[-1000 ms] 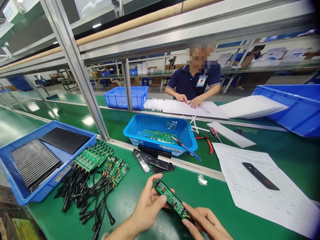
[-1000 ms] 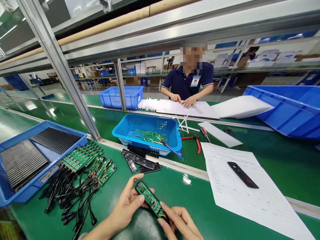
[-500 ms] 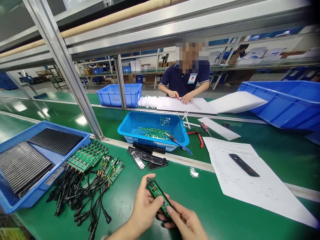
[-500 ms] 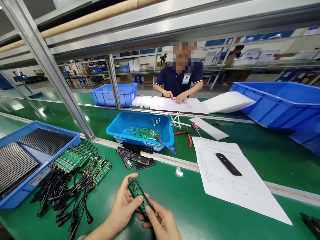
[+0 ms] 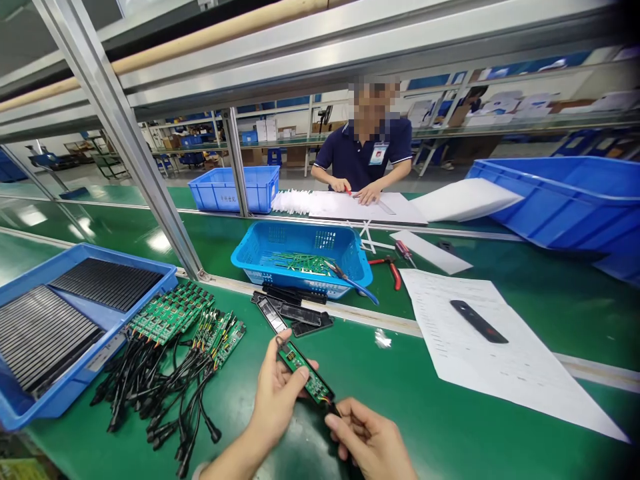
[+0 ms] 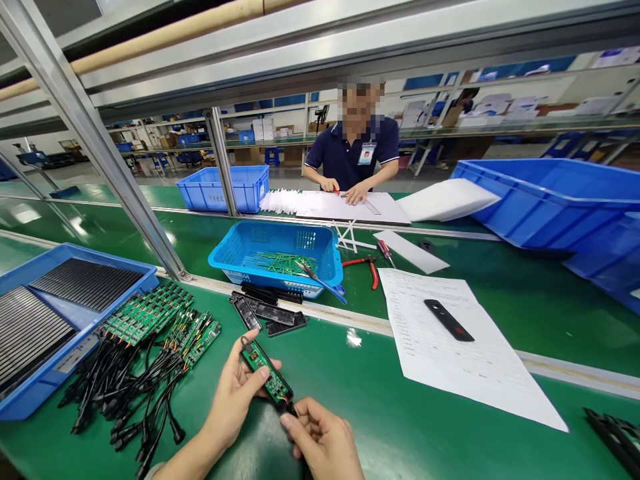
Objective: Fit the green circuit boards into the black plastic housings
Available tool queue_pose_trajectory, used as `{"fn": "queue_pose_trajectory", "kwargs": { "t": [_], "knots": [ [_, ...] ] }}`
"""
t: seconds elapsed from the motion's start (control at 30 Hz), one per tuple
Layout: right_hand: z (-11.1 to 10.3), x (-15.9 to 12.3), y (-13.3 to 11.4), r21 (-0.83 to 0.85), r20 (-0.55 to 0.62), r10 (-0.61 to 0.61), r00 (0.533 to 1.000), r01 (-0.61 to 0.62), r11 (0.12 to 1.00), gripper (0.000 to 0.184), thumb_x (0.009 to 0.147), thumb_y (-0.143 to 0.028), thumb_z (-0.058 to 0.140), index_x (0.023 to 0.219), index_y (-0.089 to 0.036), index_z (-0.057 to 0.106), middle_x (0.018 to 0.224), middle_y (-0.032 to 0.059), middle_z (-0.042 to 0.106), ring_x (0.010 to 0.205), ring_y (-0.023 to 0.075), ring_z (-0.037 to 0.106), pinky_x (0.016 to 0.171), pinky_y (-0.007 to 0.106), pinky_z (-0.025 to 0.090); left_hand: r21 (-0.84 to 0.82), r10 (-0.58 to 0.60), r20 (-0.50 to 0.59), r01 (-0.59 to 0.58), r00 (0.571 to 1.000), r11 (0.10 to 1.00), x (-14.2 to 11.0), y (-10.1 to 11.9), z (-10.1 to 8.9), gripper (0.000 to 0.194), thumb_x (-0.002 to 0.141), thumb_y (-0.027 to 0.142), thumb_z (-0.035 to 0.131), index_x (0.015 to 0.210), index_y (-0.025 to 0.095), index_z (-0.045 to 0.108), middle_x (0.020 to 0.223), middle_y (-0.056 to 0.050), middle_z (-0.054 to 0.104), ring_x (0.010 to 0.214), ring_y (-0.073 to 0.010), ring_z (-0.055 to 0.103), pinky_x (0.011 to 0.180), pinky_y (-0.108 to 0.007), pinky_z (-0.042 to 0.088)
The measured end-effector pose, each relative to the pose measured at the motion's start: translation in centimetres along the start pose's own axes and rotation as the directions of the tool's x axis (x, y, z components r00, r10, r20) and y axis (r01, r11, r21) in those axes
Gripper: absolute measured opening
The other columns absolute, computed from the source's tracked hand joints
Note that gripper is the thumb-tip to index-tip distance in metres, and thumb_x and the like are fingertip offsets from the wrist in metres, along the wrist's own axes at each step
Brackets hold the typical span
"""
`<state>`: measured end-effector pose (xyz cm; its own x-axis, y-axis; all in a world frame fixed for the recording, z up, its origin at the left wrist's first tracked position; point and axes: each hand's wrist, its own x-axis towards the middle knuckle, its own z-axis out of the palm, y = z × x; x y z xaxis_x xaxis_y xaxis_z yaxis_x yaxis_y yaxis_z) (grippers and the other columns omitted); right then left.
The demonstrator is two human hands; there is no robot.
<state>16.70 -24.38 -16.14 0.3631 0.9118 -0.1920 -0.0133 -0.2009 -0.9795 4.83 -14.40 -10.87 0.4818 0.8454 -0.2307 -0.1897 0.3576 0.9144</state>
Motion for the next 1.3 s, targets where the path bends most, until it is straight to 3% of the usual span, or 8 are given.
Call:
{"fn": "queue_pose_trajectory", "kwargs": {
  "t": [0.13,0.3,0.43,0.6,0.77,1.0,1.1,1.3],
  "knots": [
    [-0.4,-0.2,-0.3,-0.107,-0.072,-0.115,0.991,0.107,0.989,0.041,0.076,-0.058,0.066,0.061,-0.02,0.055,0.05,-0.0061,0.044,0.046,0.0103,0.039,0.046,0.023,0.03,0.003,0.06,0.041,-0.06,0.997,0.998,-0.2,-0.2,0.0,0.084,0.075,0.043,0.074,0.14,0.017,0.028,0.09,-0.008,0.07,0.079,-0.0176,0.067,0.07,-0.026,0.052],
    [-0.3,-0.7,-1.5,-0.117,-0.073,-0.133,0.988,0.124,0.985,0.036,0.078,-0.055,0.066,0.066,-0.021,0.066,0.052,-0.0028,0.057,0.046,0.0135,0.05,0.048,0.023,0.037,0.023,0.12,0.046,-0.121,0.992,0.992,-0.5,-0.3,-0.1,0.076,0.08,0.038,0.07,0.14,0.019,0.029,0.099,-0.009,0.068,0.091,-0.0218,0.068,0.078,-0.03,0.052],
    [-0.3,-0.9,-1.8,-0.159,-0.004,-0.156,0.988,0.153,0.975,0.038,0.087,-0.053,0.056,0.066,-0.022,0.064,0.055,-0.0015,0.062,0.044,0.013,0.052,0.049,0.022,0.039,0.049,0.129,0.061,-0.132,0.99,0.99,-0.6,-0.1,-0.1,0.073,0.081,0.038,0.069,0.14,0.02,0.031,0.099,-0.008,0.068,0.098,-0.0241,0.067,0.079,-0.029,0.052],
    [-0.5,-0.7,-1.7,-0.196,0.12,-0.18,0.976,0.201,0.96,0.043,0.095,-0.05,0.041,0.075,-0.021,0.066,0.054,-0.0016,0.061,0.043,0.0117,0.05,0.049,0.021,0.038,0.02,0.081,0.087,-0.083,0.993,0.996,-0.5,0.0,0.0,0.077,0.081,0.038,0.069,0.142,0.018,0.025,0.087,-0.007,0.07,0.085,-0.0203,0.069,0.072,-0.027,0.053],
    [-0.5,-0.7,-1.9,-0.176,0.15,-0.153,0.977,0.178,0.968,0.048,0.095,-0.053,0.039,0.072,-0.02,0.066,0.05,-0.0029,0.053,0.044,0.0115,0.044,0.048,0.022,0.034,0.02,0.074,0.1,-0.076,0.992,0.997,-0.5,0.3,-0.1,0.075,0.08,0.038,0.07,0.14,0.018,0.03,0.091,-0.007,0.067,0.081,-0.0188,0.068,0.072,-0.027,0.053],
    [-0.3,-0.8,-1.8,-0.005,0.25,-0.005,0.968,0.006,1.0,0.055,0.091,-0.064,0.039,0.069,-0.019,0.061,0.049,-0.0056,0.042,0.045,0.0104,0.035,0.047,0.023,0.028,0.061,0.092,0.118,-0.1,0.989,0.993,-0.6,0.6,-0.3,0.071,0.081,0.037,0.069,0.139,0.019,0.033,0.092,-0.006,0.067,0.08,-0.0176,0.068,0.071,-0.025,0.052],
    [0.0,-0.8,-1.5,-0.109,0.196,-0.063,0.979,0.086,0.99,0.051,0.095,-0.058,0.036,0.065,-0.021,0.054,0.052,-0.0038,0.046,0.047,0.0116,0.04,0.051,0.024,0.03,0.077,0.129,0.11,-0.138,0.985,0.987,-0.6,0.3,-0.3,0.067,0.082,0.036,0.068,0.137,0.019,0.035,0.095,-0.007,0.067,0.087,-0.0199,0.069,0.075,-0.026,0.053],
    [0.4,-0.9,-0.9,-0.166,0.176,-0.108,0.978,0.138,0.977,0.041,0.098,-0.052,0.03,0.116,-0.02,0.048,0.054,-0.0086,0.036,0.047,0.0142,0.037,0.048,0.026,0.026,0.114,0.173,0.154,-0.191,0.973,0.975,-0.8,-0.1,-0.5,0.061,0.085,0.034,0.065,0.137,0.019,0.036,0.093,-0.007,0.068,0.094,-0.0221,0.068,0.079,-0.028,0.053]
  ]
}}
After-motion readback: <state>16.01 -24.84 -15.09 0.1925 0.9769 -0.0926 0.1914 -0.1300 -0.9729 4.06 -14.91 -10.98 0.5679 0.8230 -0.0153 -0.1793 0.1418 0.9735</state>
